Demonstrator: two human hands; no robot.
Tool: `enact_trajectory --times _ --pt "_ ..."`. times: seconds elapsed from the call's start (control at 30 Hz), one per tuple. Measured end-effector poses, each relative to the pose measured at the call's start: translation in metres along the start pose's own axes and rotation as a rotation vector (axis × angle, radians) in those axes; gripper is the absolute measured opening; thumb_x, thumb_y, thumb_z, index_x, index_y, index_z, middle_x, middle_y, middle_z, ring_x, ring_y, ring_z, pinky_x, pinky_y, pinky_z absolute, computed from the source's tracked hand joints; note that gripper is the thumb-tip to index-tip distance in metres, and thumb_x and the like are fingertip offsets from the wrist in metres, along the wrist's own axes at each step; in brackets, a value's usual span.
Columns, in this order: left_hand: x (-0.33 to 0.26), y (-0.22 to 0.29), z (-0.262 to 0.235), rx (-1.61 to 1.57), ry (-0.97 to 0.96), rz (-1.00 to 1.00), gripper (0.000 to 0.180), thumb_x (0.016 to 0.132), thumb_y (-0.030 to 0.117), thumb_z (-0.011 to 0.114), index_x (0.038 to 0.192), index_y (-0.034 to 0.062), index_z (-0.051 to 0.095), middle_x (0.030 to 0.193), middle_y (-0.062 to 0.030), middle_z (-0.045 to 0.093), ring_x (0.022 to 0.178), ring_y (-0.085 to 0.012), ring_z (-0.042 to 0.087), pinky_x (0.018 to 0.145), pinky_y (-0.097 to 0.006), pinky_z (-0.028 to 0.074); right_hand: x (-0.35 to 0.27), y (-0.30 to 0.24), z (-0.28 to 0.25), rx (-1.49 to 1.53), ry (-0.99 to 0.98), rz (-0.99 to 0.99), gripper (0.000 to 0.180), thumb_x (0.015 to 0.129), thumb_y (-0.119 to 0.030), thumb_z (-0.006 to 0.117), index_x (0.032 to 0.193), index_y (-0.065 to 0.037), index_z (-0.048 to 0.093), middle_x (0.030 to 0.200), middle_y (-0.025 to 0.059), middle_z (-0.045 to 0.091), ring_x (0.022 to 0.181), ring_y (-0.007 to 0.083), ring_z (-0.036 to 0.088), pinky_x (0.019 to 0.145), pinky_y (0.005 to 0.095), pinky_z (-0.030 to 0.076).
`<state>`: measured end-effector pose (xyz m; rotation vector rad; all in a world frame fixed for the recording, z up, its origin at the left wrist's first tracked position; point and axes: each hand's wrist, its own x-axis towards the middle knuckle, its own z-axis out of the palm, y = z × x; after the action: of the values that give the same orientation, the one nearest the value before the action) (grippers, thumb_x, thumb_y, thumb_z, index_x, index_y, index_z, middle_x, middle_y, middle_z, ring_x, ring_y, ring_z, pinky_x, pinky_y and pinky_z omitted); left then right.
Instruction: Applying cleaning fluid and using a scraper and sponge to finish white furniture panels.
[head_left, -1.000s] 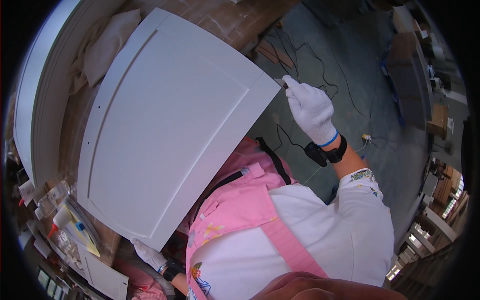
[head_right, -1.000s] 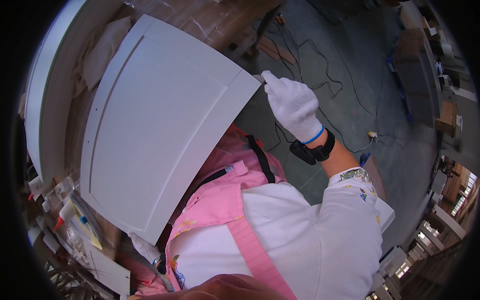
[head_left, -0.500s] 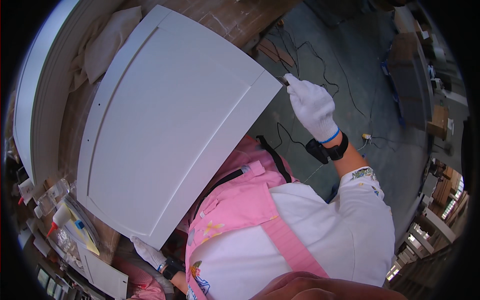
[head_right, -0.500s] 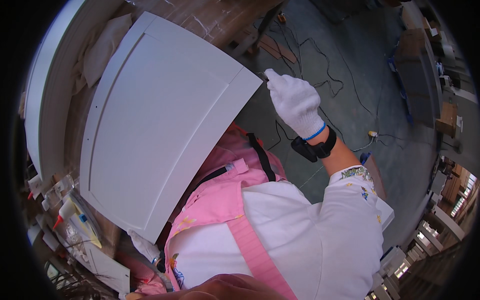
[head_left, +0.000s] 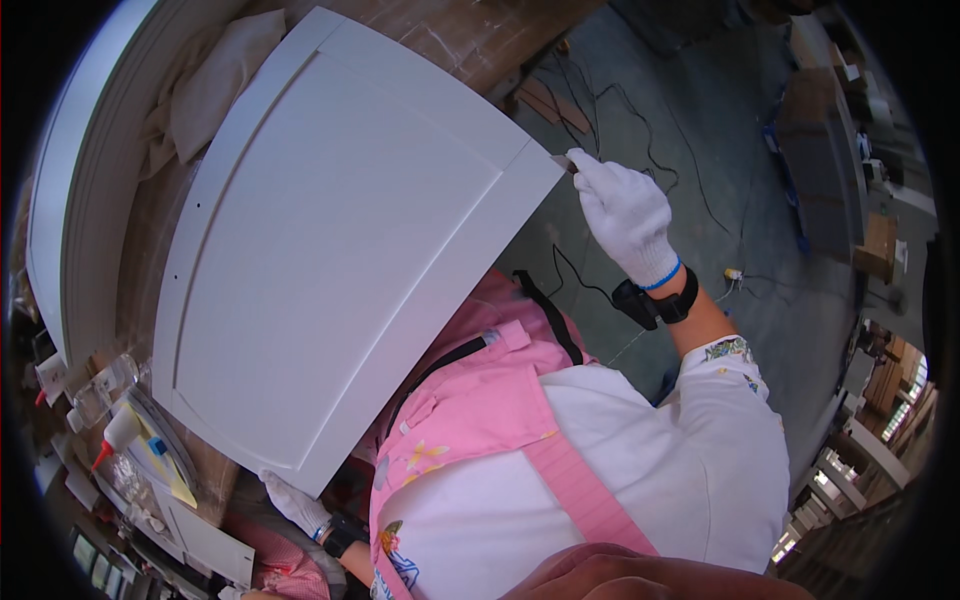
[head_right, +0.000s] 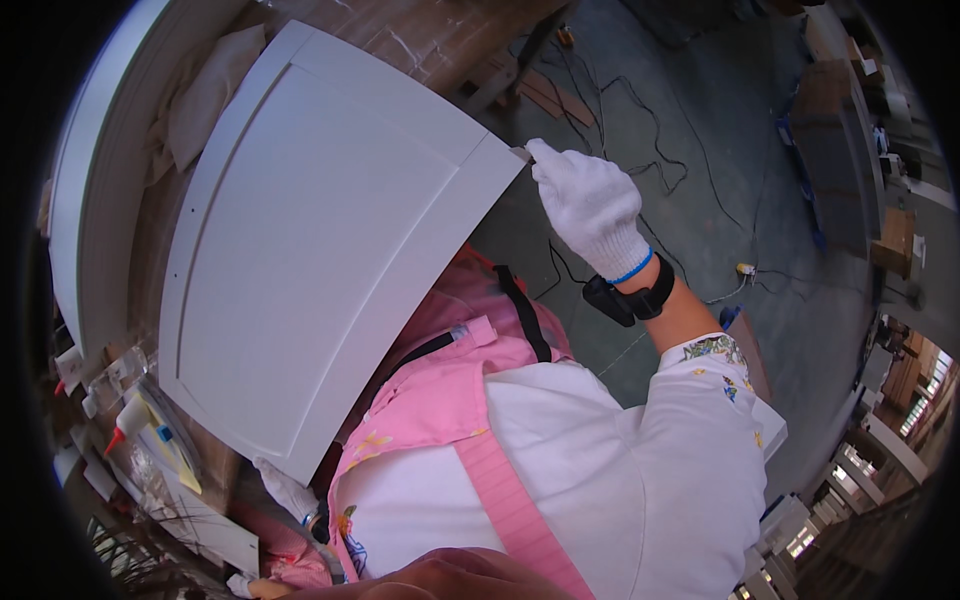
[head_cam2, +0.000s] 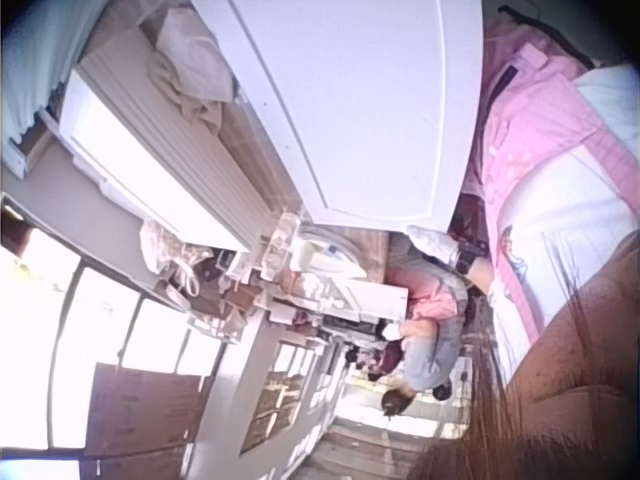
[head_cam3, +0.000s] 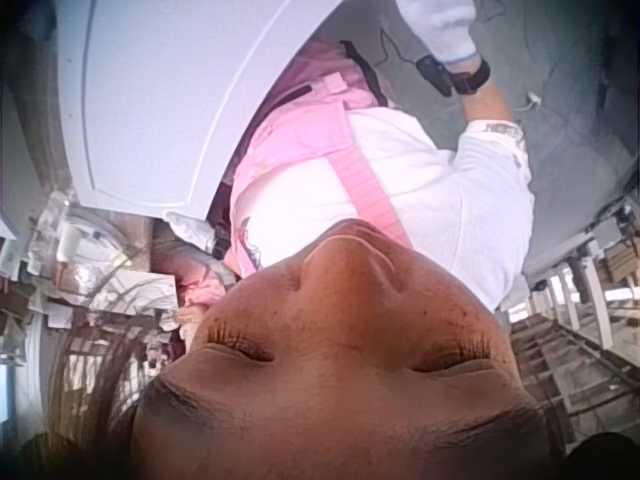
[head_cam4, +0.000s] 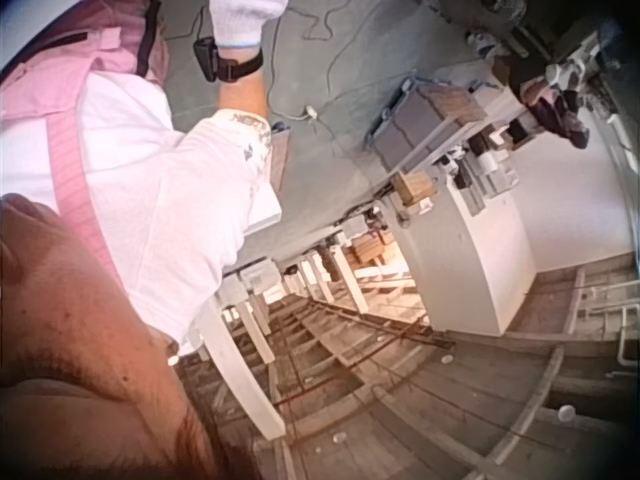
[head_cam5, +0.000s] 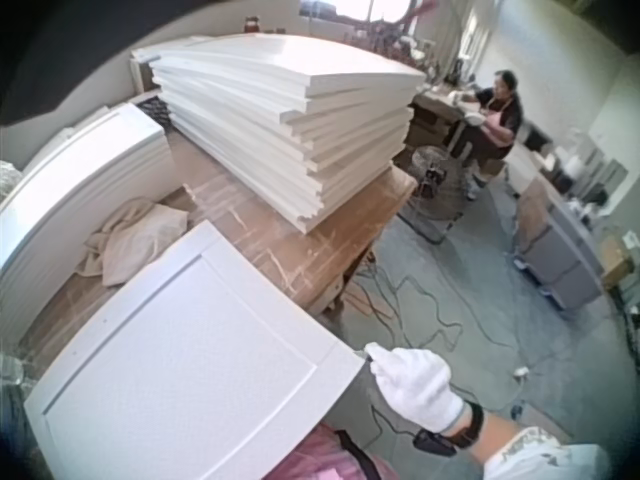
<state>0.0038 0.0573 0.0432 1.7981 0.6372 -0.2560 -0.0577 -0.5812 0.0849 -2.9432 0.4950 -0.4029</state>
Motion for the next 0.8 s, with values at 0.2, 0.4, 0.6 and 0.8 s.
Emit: enact_trajectory --times 0.2,0.4,0.6,0.8 --pt "-0.004 0.004 0.002 -0.006 0.001 0.008 0.072 0.102 0.051 0.048 0.145 -0.0061 0.039 0.138 -0.0192 0.053 0.118 -0.0304 0.059 0.097 -0.039 0.052 0.002 -0.003 -0.003 0.034 -0.028 0.038 0.027 0.088 -0.015 0.064 0.116 -0.012 0.065 0.078 0.0079 0.065 0.070 0.0303 0.065 0.060 0.0411 0.053" --pt "-0.003 0.004 0.014 -0.107 0.049 0.027 0.067 0.103 0.051 0.048 0.139 -0.0063 0.045 0.130 -0.0172 0.058 0.111 -0.0260 0.062 0.091 -0.037 0.054 0.000 0.007 0.003 0.011 0.055 0.104 0.032 0.089 -0.016 0.064 0.121 -0.013 0.065 0.080 0.0093 0.065 0.073 0.0310 0.065 0.064 0.0422 0.053" --pt "-0.002 -0.004 0.005 -0.052 0.082 0.025 0.060 0.104 0.047 0.049 0.131 -0.0063 0.050 0.121 -0.0140 0.063 0.103 -0.0230 0.064 0.089 -0.035 0.054 0.013 0.015 0.010 -0.077 0.008 0.058 0.032 0.092 -0.016 0.063 0.123 -0.013 0.065 0.085 0.0124 0.065 0.077 0.0332 0.065 0.067 0.0430 0.053" --pt "-0.001 -0.006 0.011 -0.155 0.051 0.033 0.060 0.103 0.045 0.051 0.133 -0.0064 0.051 0.121 -0.0130 0.064 0.106 -0.0218 0.064 0.092 -0.034 0.053 0.045 -0.009 0.007 0.163 0.054 0.014 0.031 0.093 -0.016 0.061 0.124 -0.010 0.064 0.091 0.0148 0.066 0.084 0.0363 0.064 0.073 0.0452 0.053"
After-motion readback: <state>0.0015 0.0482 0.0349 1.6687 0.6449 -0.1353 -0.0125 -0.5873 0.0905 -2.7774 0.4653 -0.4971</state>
